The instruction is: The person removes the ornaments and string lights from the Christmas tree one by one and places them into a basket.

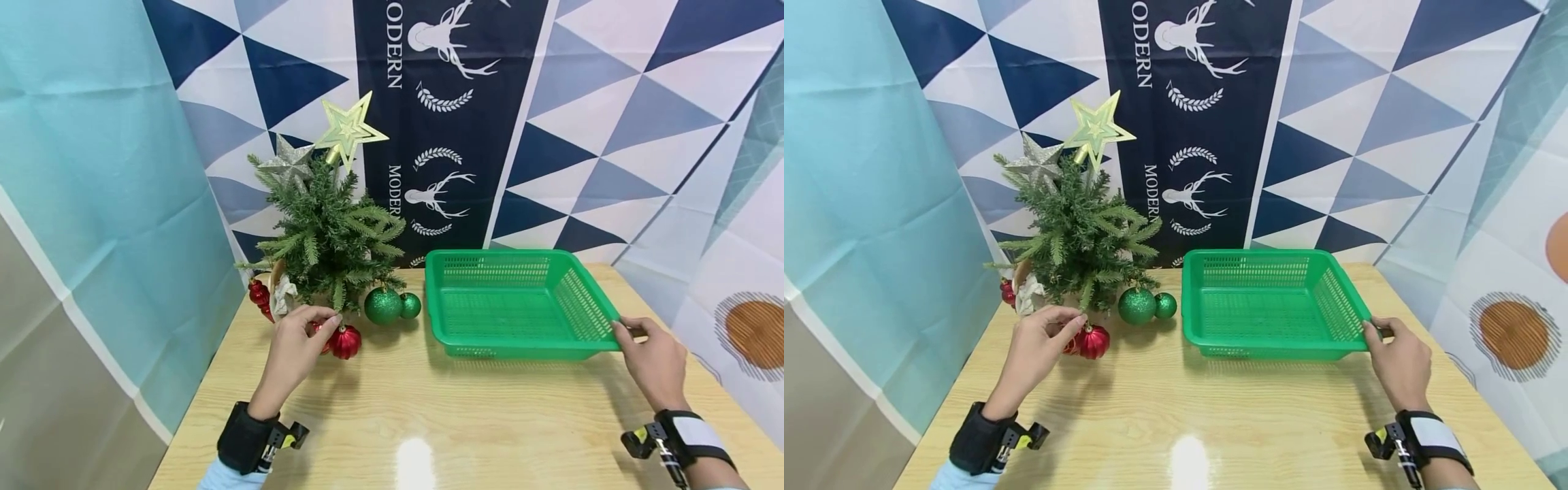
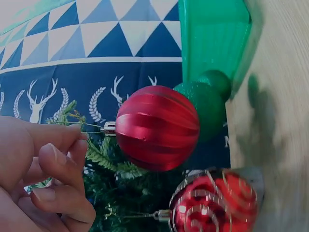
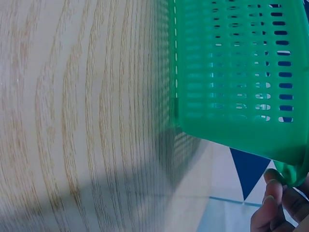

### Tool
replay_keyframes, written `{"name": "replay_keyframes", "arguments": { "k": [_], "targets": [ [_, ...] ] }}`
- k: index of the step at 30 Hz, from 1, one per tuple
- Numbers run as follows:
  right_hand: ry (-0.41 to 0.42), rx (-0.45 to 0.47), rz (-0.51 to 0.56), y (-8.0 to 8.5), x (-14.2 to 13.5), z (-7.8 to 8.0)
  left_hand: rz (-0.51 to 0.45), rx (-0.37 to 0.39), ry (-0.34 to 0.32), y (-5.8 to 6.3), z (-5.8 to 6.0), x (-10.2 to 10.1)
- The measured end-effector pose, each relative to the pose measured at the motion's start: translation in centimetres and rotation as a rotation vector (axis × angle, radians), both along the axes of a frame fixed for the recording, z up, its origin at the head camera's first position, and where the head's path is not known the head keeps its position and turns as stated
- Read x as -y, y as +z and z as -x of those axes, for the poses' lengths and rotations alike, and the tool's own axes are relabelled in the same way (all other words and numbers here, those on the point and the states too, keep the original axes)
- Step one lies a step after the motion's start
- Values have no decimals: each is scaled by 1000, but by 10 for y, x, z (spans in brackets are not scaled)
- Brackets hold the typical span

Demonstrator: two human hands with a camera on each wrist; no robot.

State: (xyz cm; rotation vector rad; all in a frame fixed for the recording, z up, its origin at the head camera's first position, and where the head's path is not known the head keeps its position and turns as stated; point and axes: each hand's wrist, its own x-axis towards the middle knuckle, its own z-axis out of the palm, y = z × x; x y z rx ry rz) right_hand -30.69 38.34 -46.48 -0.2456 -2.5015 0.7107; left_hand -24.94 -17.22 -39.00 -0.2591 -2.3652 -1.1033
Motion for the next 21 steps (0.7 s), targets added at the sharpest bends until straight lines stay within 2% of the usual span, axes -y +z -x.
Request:
{"name": "replay_keyframes", "arguments": {
  "k": [4, 10, 16, 21],
  "targets": [
    [-9, 2, -2, 1, 1, 1, -26, 13, -8, 1, 0, 1],
    [-11, 1, -6, 3, 3, 1, -42, -23, -32, 10, -6, 5],
    [-24, 16, -2, 5, 4, 2, -46, -92, -59, 26, -10, 7],
    [-22, 11, -8, 5, 4, 2, 8, -194, -53, 37, -9, 6]
  ]
}}
